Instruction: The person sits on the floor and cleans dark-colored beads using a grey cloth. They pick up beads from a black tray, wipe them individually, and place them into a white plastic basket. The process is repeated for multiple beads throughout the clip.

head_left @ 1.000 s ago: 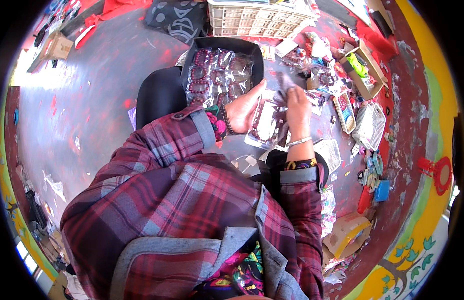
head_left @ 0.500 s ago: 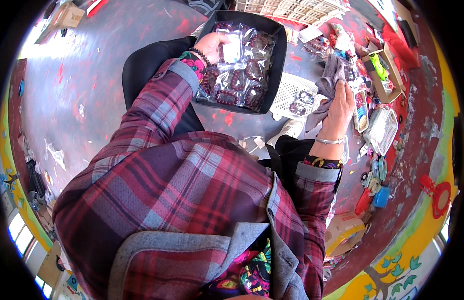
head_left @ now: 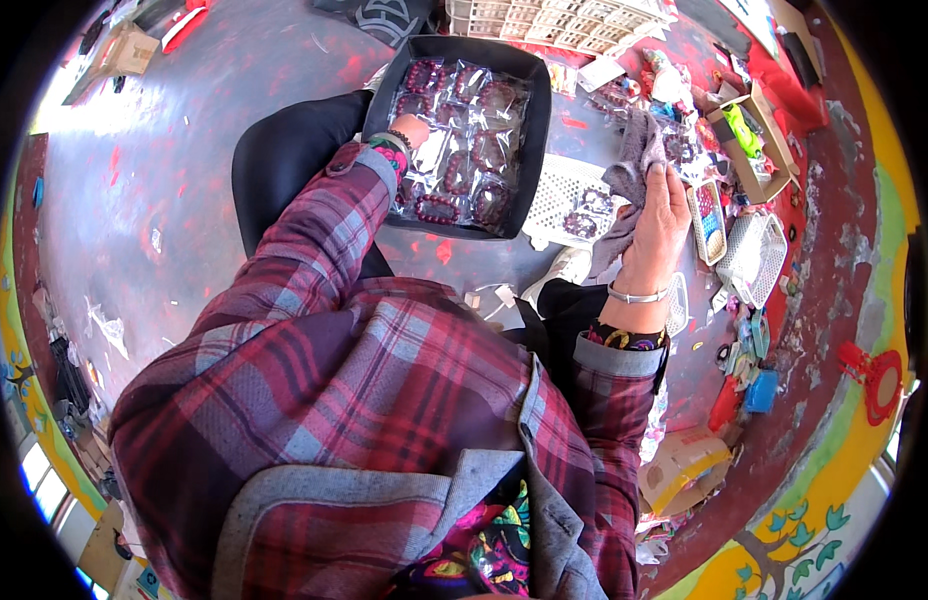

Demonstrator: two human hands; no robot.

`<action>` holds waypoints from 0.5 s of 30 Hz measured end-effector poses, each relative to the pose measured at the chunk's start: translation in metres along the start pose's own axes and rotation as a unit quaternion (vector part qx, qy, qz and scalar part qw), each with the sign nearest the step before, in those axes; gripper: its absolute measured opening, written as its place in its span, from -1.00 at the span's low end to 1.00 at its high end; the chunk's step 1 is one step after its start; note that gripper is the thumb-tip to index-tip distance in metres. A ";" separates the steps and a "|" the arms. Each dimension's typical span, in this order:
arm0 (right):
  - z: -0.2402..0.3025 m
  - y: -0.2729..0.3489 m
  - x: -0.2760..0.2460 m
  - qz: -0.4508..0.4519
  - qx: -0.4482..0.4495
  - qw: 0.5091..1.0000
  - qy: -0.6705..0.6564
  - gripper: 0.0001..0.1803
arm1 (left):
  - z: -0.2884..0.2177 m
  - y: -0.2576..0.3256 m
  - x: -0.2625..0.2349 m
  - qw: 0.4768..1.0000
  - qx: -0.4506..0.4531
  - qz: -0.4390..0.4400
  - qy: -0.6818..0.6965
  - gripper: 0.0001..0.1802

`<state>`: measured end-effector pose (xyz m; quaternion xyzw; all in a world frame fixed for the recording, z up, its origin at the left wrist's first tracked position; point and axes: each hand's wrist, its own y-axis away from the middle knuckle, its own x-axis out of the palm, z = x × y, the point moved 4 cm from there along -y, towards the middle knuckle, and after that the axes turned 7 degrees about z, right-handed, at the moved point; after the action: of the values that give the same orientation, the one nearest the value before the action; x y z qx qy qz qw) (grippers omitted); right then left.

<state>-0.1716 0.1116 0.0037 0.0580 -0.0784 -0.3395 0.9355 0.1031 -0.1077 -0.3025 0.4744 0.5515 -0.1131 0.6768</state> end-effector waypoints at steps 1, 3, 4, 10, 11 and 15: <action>-0.001 0.000 -0.001 0.000 0.008 1.000 -0.001 -0.70 | -0.003 -0.005 0.003 1.000 0.006 0.015 -0.024 -0.74; -0.001 0.003 -0.007 -0.005 0.009 1.000 0.011 -0.69 | -0.016 -0.007 -0.010 0.994 -0.055 -0.003 0.089 -0.72; 0.001 0.004 -0.003 -0.001 0.007 1.000 0.015 -0.70 | -0.013 -0.003 -0.016 0.985 -0.096 -0.011 0.144 -0.72; 0.008 0.007 0.000 -0.012 0.010 0.999 0.036 -0.71 | -0.025 -0.054 -0.006 0.989 -0.032 -0.079 0.122 -0.77; 0.009 0.008 0.004 -0.009 0.015 0.999 0.039 -0.71 | -0.021 -0.065 0.005 0.992 -0.005 -0.073 0.103 -0.78; 0.010 0.006 0.023 0.027 0.045 0.998 0.035 -0.73 | 0.035 -0.076 0.060 0.768 -0.166 -0.184 0.590 -0.64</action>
<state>-0.1523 0.1004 0.0169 0.1096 -0.0618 -0.3084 0.9429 0.0956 -0.1519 -0.3953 0.2167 0.9294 0.1602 0.2522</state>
